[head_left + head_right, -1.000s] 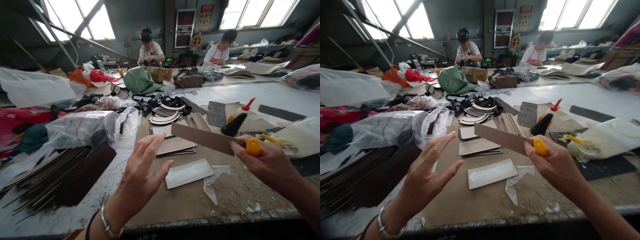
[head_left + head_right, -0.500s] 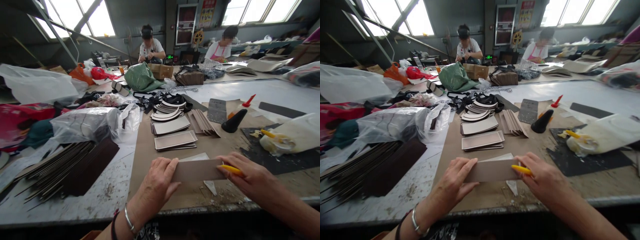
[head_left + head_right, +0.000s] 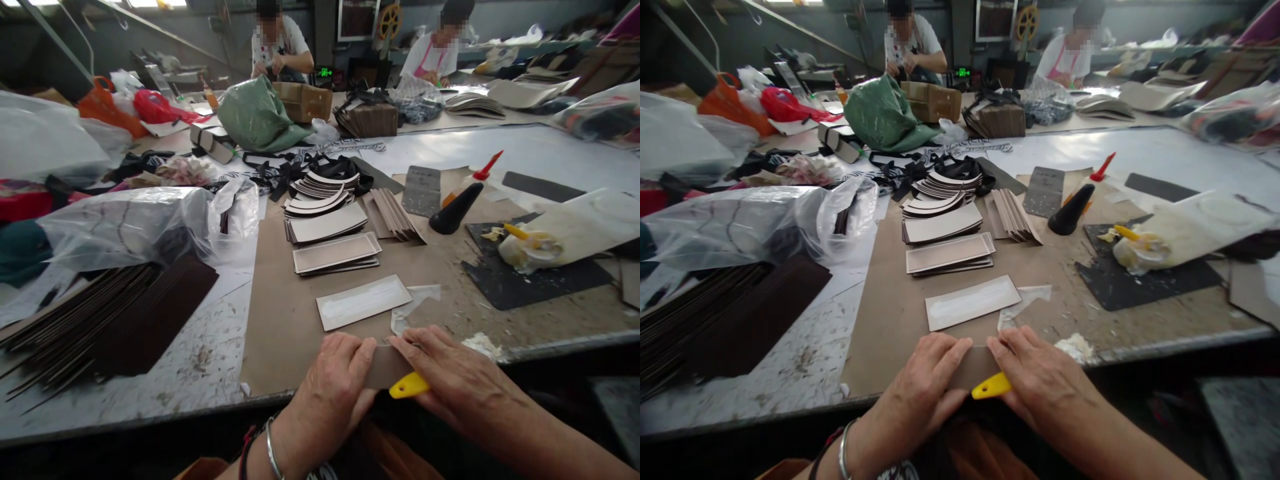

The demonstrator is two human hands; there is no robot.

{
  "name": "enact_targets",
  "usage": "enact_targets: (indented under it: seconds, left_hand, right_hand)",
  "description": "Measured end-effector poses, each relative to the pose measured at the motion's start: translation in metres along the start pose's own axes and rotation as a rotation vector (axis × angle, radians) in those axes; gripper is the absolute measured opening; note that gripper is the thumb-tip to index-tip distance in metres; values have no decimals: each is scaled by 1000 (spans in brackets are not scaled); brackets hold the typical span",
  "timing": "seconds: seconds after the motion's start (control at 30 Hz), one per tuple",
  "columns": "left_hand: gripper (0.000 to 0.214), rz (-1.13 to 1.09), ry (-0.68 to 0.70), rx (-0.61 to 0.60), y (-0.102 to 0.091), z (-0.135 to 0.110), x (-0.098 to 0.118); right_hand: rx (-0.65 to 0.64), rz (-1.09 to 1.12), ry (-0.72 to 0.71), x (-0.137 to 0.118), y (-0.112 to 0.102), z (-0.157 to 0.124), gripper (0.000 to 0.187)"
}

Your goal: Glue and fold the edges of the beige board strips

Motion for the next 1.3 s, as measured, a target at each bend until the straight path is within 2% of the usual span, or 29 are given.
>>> enact_targets:
  seconds: [0.1, 0.17, 0.27, 0.33, 0.43, 0.5, 0.6, 0.73, 0.97, 1.13, 1.3]
  left_hand:
    - [56, -41, 4, 0, 0, -1, -3]
    - [63, -63, 3, 54, -7, -1, -12]
    - [66, 4, -29, 204, -19, 1, -43]
    - [67, 71, -45, 262, -21, 2, -65]
    - [68, 102, -67, 257, -14, 4, -91]
    - [66, 89, -86, 246, -9, 5, -99]
    - [68, 51, -113, 257, -7, 4, -103]
    - [82, -12, -180, 268, -11, 3, -108]
    - [97, -69, -243, 253, -11, 3, -117]
    - [98, -72, -256, 251, -7, 2, -121]
    - [96, -72, -259, 255, -6, 2, -123]
  right_hand:
    - [-12, 14, -4, 1, 2, -4, 52]
    - [-33, 16, 15, 7, 4, -8, 51]
    - [-70, 9, 72, 24, 8, -14, 48]
    - [-90, 8, 116, 37, 10, -18, 45]
    - [-115, 18, 152, 53, 14, -20, 41]
    - [-138, 24, 161, 60, 16, -19, 39]
    - [-173, 22, 149, 66, 19, -13, 40]
    - [-181, -1, 86, 64, 25, 9, 39]
    - [-262, 61, 11, 55, 55, 49, 39]
    - [-310, 89, -23, 55, 73, 54, 40]
    - [-365, 68, -24, 56, 81, 55, 40]
Point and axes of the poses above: each hand's wrist, its own z-axis towards the middle knuckle, its own y-axis out of the palm, x = y × z, the point moved 7 cm from there along z, towards the middle knuckle, and after that the axes turned 10 degrees about x, right-handed, at the moved point
